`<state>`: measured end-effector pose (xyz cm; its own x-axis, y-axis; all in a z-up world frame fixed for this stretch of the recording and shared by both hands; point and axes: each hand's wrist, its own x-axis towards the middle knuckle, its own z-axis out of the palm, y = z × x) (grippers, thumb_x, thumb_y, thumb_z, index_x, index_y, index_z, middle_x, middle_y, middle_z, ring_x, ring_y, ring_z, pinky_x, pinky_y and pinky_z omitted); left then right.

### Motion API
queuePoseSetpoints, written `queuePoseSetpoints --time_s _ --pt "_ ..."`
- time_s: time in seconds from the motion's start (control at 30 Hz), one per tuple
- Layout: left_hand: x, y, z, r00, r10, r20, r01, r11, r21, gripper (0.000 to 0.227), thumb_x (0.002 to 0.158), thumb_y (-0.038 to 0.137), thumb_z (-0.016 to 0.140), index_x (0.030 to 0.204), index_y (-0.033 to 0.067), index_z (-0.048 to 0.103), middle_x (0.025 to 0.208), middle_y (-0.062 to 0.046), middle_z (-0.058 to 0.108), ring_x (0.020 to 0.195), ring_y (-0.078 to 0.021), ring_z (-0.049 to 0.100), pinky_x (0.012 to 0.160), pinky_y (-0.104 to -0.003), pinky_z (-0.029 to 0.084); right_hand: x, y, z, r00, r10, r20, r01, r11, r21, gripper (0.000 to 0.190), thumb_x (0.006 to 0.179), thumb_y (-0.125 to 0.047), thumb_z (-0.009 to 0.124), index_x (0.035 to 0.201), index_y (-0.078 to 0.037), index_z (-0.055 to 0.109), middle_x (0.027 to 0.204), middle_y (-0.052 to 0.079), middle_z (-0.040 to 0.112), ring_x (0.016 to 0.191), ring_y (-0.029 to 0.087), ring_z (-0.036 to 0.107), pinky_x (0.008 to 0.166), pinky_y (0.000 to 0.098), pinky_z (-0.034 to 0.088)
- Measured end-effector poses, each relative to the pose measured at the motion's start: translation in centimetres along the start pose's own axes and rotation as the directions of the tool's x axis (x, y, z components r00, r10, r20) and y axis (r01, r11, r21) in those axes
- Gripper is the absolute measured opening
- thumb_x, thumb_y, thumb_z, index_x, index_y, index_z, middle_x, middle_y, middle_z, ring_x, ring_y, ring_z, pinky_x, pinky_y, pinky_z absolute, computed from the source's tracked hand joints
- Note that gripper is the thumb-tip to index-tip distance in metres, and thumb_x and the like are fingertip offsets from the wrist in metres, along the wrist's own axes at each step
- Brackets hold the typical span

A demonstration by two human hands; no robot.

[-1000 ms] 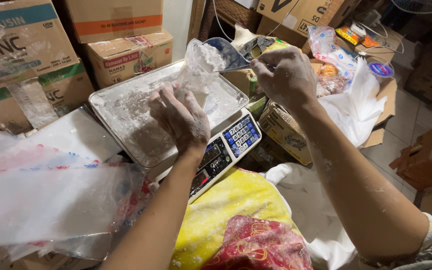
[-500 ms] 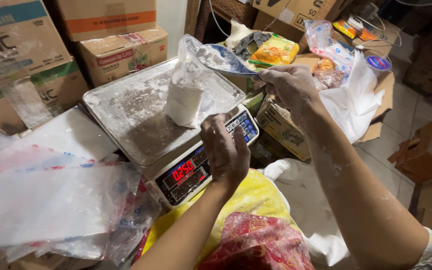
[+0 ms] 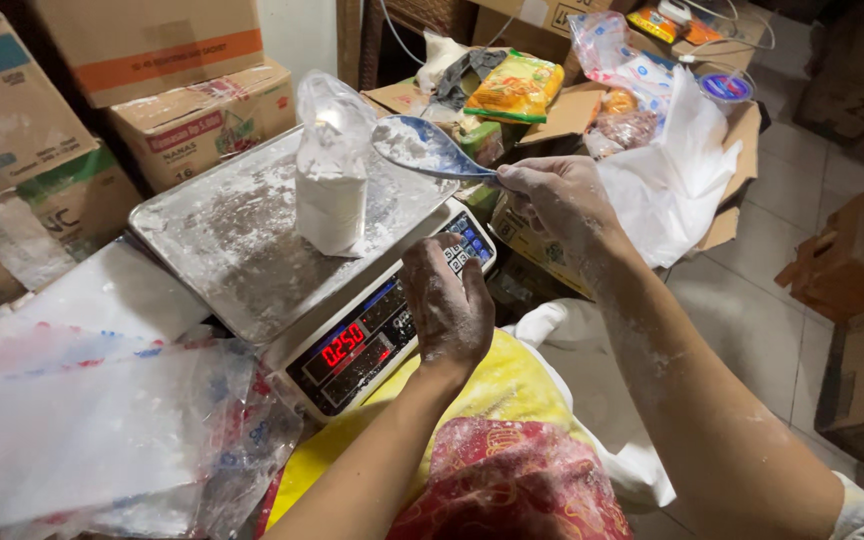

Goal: The person scoops white powder from a large sack into small plastic bags, weighs each bag on a digital scale, adjusts the contents with a scoop, ties the bags, and places them on the floor. The process repeats for multiple bags.

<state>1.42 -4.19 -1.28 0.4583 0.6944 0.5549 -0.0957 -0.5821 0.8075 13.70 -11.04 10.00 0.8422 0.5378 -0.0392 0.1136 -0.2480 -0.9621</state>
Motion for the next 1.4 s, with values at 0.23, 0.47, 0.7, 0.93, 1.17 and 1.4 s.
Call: queuePoseSetpoints --time_s 0.23,0.47,0.7,0.93,1.17,1.4 --pt "-1.2 0.2 1.9 0.998 -0.022 0.052 0.022 1.000 0.008 0.032 0.090 0.012 0.064 0.119 0.0008 0.055 0.119 -0.022 0.057 0.117 -0.0405 0.052 0.103 -0.052 0.037 -1.5 2.1 -2.0 1.000 0.019 -0.012 -0.018 0.996 0.092 0.019 0.093 -0.023 0.069 0.093 -0.007 0.079 0.058 -0.005 0.052 0.045 0.004 0.039 0.040 0.0222 0.027" --pt "-3.4 0.3 3.7 0.956 -0.092 0.278 0.089 0.996 0.025 0.029 0.091 0.013 0.064 0.118 0.0032 0.059 0.117 -0.022 0.058 0.116 -0.0403 0.051 0.103 -0.051 0.039 -4.9 5.9 -6.5 0.988 0.068 -0.136 -0.060 0.996 0.065 0.024 0.094 -0.026 0.068 0.090 -0.004 0.076 0.060 -0.004 0.054 0.048 0.005 0.043 0.043 0.0230 0.031" --pt "-5.5 0.1 5.0 0.855 -0.038 0.518 0.053 0.998 -0.015 0.025 0.086 0.012 0.066 0.111 0.0093 0.064 0.117 -0.015 0.060 0.113 -0.0368 0.051 0.098 -0.048 0.042 -13.4 17.0 -15.7 0.935 0.127 -0.331 -0.083 0.986 0.146 0.028 0.097 -0.028 0.068 0.085 -0.003 0.071 0.061 -0.006 0.046 0.048 0.005 0.033 0.043 0.0254 0.023" --pt "-6.9 -0.2 4.7 0.779 -0.081 0.622 0.079 0.996 0.031 0.026 0.086 0.011 0.065 0.112 0.0114 0.065 0.115 -0.012 0.062 0.112 -0.0347 0.053 0.099 -0.046 0.043 -19.2 27.8 -19.9 0.658 0.266 -0.705 -0.584 0.771 -0.254 0.026 0.095 -0.036 0.072 0.105 -0.013 0.080 0.078 0.003 0.067 0.069 0.019 0.057 0.062 0.0341 0.040" --pt "-7.6 0.1 5.1 0.758 -0.043 0.651 0.043 0.999 0.015 0.026 0.086 0.012 0.065 0.112 0.0108 0.064 0.114 -0.013 0.063 0.112 -0.0355 0.053 0.100 -0.046 0.043 -20.4 32.4 -16.4 0.753 0.095 -0.652 -0.619 0.437 -0.652 0.032 0.089 -0.034 0.071 0.119 -0.028 0.080 0.104 0.012 0.077 0.103 0.035 0.071 0.090 0.0450 0.053" --pt "-8.3 -0.3 5.5 0.749 -0.020 0.662 0.040 0.999 -0.015 0.025 0.087 0.011 0.064 0.112 0.0097 0.064 0.113 -0.013 0.064 0.115 -0.0361 0.054 0.101 -0.046 0.042 -19.9 32.2 -17.1 0.633 0.287 -0.719 -0.722 0.554 -0.415 0.036 0.087 -0.036 0.074 0.122 -0.028 0.077 0.099 0.014 0.078 0.101 0.035 0.071 0.090 0.0468 0.053"
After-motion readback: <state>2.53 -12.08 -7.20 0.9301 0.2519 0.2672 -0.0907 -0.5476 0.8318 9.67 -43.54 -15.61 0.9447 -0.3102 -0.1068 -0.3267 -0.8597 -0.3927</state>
